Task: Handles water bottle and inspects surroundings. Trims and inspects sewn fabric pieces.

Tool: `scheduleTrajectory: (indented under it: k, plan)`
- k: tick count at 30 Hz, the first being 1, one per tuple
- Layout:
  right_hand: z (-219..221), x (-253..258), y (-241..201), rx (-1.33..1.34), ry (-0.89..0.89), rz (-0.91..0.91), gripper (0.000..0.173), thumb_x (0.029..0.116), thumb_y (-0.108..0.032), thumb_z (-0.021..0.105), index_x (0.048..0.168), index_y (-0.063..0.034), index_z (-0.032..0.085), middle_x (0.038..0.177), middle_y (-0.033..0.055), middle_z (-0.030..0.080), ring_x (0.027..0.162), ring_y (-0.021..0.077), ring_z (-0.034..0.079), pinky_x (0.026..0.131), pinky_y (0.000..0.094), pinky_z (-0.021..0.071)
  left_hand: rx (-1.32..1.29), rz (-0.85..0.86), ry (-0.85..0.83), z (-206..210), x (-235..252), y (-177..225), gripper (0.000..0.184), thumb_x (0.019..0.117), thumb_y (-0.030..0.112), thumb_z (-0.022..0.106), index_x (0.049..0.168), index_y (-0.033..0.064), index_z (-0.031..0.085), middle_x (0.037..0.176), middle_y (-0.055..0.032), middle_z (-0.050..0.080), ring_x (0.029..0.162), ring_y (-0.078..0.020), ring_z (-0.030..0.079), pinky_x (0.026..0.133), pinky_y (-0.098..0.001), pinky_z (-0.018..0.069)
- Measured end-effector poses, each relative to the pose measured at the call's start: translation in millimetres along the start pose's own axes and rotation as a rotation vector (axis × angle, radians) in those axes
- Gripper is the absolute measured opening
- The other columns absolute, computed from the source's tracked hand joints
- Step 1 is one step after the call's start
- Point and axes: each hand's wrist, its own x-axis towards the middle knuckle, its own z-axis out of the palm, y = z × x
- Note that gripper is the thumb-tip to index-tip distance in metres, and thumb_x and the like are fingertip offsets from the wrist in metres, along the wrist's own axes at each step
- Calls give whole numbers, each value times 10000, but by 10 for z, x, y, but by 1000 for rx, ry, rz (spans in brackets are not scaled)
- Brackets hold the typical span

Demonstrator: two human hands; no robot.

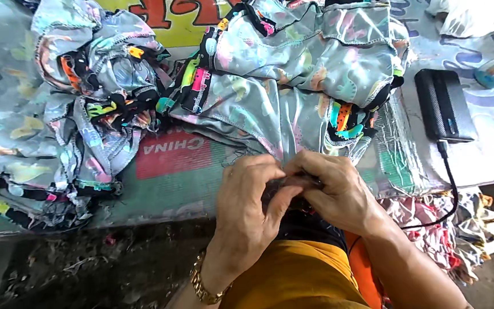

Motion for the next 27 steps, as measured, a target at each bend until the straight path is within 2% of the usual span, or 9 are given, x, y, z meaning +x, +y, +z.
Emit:
scheduleTrajectory:
  k: [4, 6, 10, 14, 16, 18, 19, 23, 27]
  plan:
    - [-43, -20, 8, 175, 12, 115, 59, 1003, -94, 604, 978, -57, 642, 679, -37, 590, 522, -4, 537, 471, 141, 476, -115, -76, -45, 47, 15, -56, 300, 963, 299, 727, 1162, 132, 576, 1096, 23, 675, 1055, -60, 629, 926, -268, 515]
    - [-57, -28, 9, 252, 17, 140, 62, 1010, -102, 607, 981, -59, 640, 678, -35, 591, 507, 0, 532, 455, 141, 472, -107, -91, -59, 38, 16, -49, 269, 964, 281, 726, 1144, 132, 594, 1069, 37, 675, 1018, -42, 625, 909, -255, 503]
    - [-62, -20, 45, 305, 47, 43, 44, 967, -31, 616, 950, -25, 655, 893, 14, 605, 717, 31, 569, 607, 154, 501, -84, -75, -73, 37, 45, -43, 165, 963, 226, 725, 1073, 113, 681, 1039, 32, 691, 998, -55, 633, 896, -303, 499]
    - [-50, -22, 47, 293, 69, -17, 42, 948, -12, 625, 935, -17, 665, 941, 23, 598, 842, 50, 593, 700, 157, 522, -100, -75, -99, 26, 69, -52, 72, 964, 182, 695, 1019, 140, 718, 1011, 53, 696, 965, -57, 628, 854, -339, 467]
    - [-81, -26, 13, 233, 42, 5, 109, 1009, -140, 601, 1000, -41, 646, 927, -11, 591, 822, 9, 586, 691, 136, 517, -100, -76, -105, 6, 88, -50, 74, 973, 160, 668, 1013, 146, 729, 990, 68, 705, 951, -47, 631, 853, -342, 463]
    - [-137, -34, -31, 96, -17, 37, 360, 1074, -417, 501, 1125, -73, 595, 904, -56, 575, 782, -42, 564, 666, 118, 502, -99, -72, -113, -31, 114, -51, 90, 991, 149, 636, 1011, 139, 723, 949, 83, 703, 902, -23, 616, 855, -329, 440]
    - [-151, -43, -58, 25, -36, 51, 432, 1081, -483, 442, 1162, -83, 584, 898, -64, 575, 775, -43, 564, 656, 127, 500, -94, -67, -118, -49, 128, -55, 101, 1001, 141, 622, 1009, 128, 722, 931, 80, 707, 882, -16, 614, 865, -333, 432]
    - [-115, -83, -147, -176, -33, 72, 502, 1084, -543, 354, 1174, -109, 589, 860, -58, 588, 720, -7, 570, 581, 187, 461, -49, -39, -139, -80, 179, -83, 139, 1039, 159, 566, 1033, 100, 692, 881, 54, 678, 840, -26, 601, 885, -349, 431]
    - [-83, -105, -191, -260, 0, 97, 349, 1098, -403, 402, 1138, -127, 613, 859, -62, 594, 702, 7, 566, 558, 203, 442, -65, -50, -142, -82, 210, -103, 146, 1060, 167, 525, 1042, 90, 648, 850, 50, 651, 796, -23, 601, 856, -333, 458]
